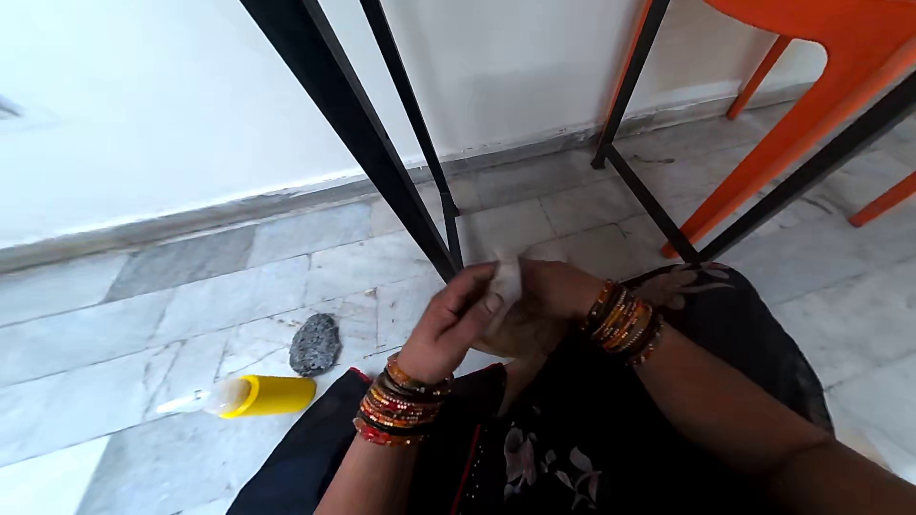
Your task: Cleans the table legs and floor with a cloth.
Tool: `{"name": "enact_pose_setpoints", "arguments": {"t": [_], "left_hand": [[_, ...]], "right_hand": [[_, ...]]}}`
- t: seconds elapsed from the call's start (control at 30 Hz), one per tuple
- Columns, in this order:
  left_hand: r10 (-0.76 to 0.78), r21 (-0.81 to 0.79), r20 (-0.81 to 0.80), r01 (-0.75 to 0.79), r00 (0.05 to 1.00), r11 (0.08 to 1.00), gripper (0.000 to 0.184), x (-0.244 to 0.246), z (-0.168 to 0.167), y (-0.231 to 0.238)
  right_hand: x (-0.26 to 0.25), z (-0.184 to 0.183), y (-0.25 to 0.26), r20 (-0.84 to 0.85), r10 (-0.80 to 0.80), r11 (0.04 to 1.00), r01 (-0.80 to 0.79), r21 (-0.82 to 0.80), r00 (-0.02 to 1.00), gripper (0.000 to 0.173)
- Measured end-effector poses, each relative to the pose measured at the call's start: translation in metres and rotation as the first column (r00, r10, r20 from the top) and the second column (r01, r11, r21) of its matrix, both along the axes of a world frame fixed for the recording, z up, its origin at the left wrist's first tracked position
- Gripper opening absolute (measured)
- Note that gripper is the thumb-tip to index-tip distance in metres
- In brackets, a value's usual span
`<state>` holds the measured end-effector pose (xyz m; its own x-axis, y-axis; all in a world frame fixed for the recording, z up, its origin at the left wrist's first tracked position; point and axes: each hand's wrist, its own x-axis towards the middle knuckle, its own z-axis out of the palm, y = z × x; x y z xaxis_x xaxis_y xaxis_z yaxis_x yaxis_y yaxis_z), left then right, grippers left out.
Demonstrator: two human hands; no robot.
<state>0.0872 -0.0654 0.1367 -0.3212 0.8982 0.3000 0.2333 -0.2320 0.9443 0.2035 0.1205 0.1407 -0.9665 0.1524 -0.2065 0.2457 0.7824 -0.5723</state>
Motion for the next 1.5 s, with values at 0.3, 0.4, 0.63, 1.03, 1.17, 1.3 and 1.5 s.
{"name": "enact_pose_setpoints", "arguments": {"t": [0.3,0.4,0.63,1.03,1.17,1.3,1.5], "left_hand": [[0.236,-0.257,-0.201,-0.284,0.951,0.924,0.057,-0.018,-0.032,0.008],[0.243,-0.219,-0.399,-0.349,0.884,0.911,0.07,-0.005,-0.033,0.016],[0.442,-0.066,-0.351,-0.493,0.826,0.868,0.023,-0.018,-0.014,-0.003],[0.262,-0.044,-0.379,-0.3,0.887,0.953,0.021,-0.019,-0.019,0.001],[0.219,-0.118,-0.425,-0.293,0.878,0.949,0.034,-0.026,-0.02,-0.002],[0.241,-0.271,-0.39,-0.361,0.889,0.892,0.033,-0.038,-0.028,-0.005],[0.135,-0.351,-0.494,-0.339,0.859,0.873,0.03,-0.042,-0.035,-0.003]], "right_hand": [[0.043,0.012,0.029,0.006,-0.753,0.245,0.288,-0.926,0.659,0.033],[0.05,-0.036,0.07,0.12,-0.728,0.444,0.597,-0.669,0.675,0.033],[0.038,-0.011,0.106,-0.214,-0.639,0.756,0.55,-0.355,0.739,0.027],[-0.012,0.0,-0.014,-0.207,0.067,0.956,-0.122,-0.267,0.976,0.063],[-0.014,0.007,0.014,-0.221,-0.093,0.978,0.048,-0.202,0.971,0.027],[0.014,0.035,0.075,-0.334,-0.34,0.94,0.324,-0.105,0.879,0.03],[0.039,0.029,0.12,-0.442,-0.465,0.841,0.538,0.048,0.767,0.031]]}}
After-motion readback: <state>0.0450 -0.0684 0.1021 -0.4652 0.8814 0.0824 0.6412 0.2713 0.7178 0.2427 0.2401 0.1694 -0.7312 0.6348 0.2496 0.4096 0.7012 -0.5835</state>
